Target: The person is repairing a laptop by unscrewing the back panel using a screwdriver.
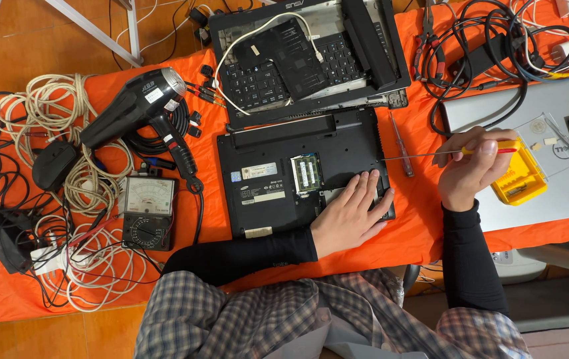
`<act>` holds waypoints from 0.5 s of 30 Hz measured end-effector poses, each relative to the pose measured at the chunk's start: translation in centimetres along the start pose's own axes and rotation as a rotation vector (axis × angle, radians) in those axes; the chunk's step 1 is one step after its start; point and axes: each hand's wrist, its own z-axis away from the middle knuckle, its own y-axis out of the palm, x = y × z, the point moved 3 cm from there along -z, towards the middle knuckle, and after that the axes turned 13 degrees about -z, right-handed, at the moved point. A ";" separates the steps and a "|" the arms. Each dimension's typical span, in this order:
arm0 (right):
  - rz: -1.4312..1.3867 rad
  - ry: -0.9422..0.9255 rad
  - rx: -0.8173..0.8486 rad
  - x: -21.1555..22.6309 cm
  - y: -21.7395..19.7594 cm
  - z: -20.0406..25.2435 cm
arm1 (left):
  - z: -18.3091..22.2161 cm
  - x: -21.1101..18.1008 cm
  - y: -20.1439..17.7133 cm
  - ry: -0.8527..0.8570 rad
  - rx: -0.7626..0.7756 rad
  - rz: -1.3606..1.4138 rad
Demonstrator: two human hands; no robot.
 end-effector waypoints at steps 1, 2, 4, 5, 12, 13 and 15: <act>0.010 -0.003 0.008 0.1 0.1 0.0 | 0.0 0.0 0.0 -0.003 0.001 0.006; 0.011 -0.002 0.007 0.0 0.0 0.1 | 0.0 0.0 0.0 -0.002 0.001 0.007; 0.020 -0.001 0.030 0.0 -0.4 0.4 | -0.1 -0.1 0.0 0.000 0.004 0.018; 0.019 0.000 0.030 -0.2 -0.4 0.4 | -0.1 0.0 0.1 0.000 0.005 0.018; 0.044 -0.034 0.053 0.1 -0.1 0.4 | -0.1 0.1 -0.1 0.008 0.014 0.017; 0.056 -0.043 0.055 0.1 -0.1 0.4 | -0.1 0.1 -0.1 0.009 0.019 0.019; 0.062 -0.041 0.054 0.2 -0.1 0.4 | -0.1 0.1 -0.1 0.009 0.020 0.020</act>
